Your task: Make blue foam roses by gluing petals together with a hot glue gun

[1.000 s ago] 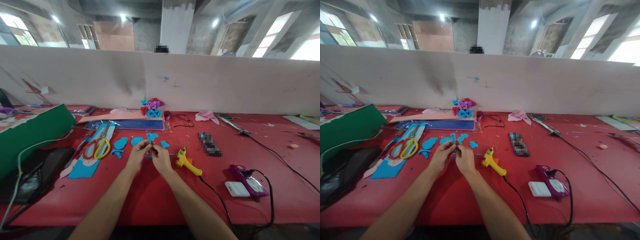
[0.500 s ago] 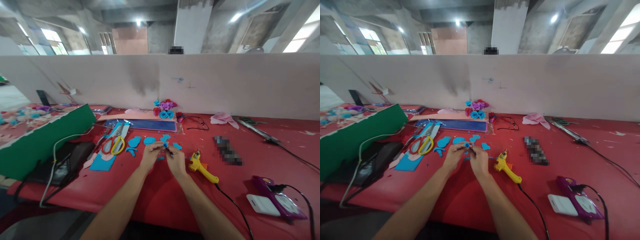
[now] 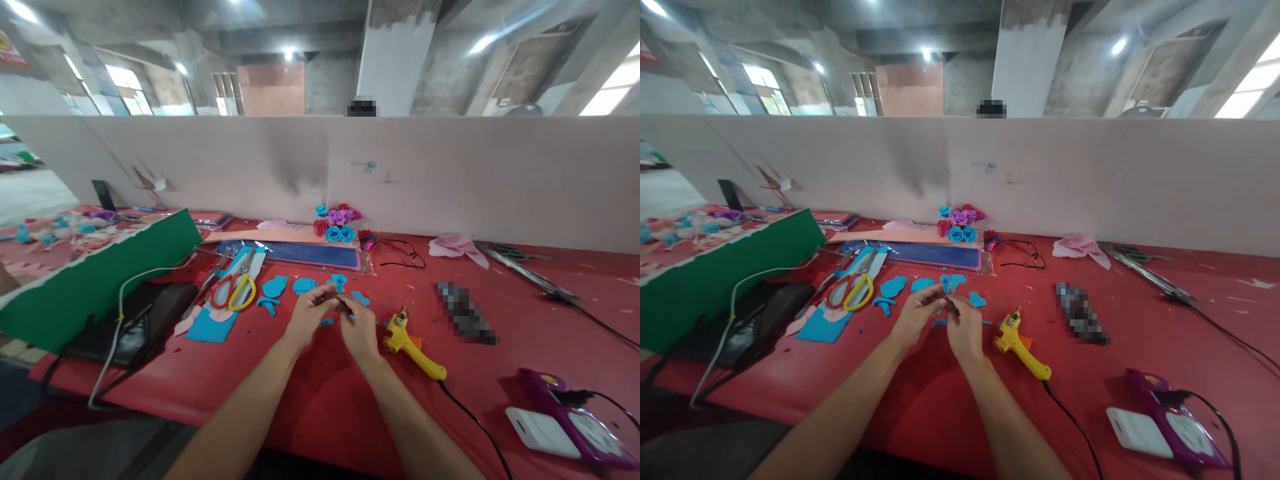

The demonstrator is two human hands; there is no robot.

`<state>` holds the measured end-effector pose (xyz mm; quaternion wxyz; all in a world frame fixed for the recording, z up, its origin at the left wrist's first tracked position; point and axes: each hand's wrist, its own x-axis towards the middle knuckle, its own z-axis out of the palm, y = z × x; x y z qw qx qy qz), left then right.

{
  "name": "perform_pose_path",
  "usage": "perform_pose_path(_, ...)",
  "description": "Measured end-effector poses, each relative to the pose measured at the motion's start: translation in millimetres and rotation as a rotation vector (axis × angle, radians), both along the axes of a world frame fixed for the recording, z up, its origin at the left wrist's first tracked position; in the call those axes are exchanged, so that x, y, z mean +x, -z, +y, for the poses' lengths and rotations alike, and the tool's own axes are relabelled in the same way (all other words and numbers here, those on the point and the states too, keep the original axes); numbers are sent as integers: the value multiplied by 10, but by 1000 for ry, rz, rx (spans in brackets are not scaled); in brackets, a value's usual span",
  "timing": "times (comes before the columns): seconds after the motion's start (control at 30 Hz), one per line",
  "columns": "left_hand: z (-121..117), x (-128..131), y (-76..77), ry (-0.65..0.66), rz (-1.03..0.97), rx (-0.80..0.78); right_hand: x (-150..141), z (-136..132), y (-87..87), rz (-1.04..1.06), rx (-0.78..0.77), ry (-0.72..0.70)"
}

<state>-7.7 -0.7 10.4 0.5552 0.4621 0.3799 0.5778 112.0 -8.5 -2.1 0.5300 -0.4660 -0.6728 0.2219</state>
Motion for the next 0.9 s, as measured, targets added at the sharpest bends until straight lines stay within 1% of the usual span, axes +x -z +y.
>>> perform_pose_path(0.1,-2,-22,-15,-7,32,68,5,5,2,-16,-7,-42)
perform_pose_path(0.2,-11,-42,-41,17,77,142,7,6,7,-34,8,-38)
perform_pose_path(0.37,-23,-50,-66,41,120,160,10,10,33,-20,60,-23)
perform_pose_path(0.47,-21,-35,-61,35,104,145,11,10,45,-33,53,-20)
perform_pose_path(0.6,-9,-7,-36,18,67,70,-17,7,57,-16,-27,-39)
perform_pose_path(0.77,18,-9,30,35,34,-15,-67,-12,38,76,-178,-93)
perform_pose_path(0.9,19,-1,80,75,-57,-82,-61,-15,14,84,-202,-96)
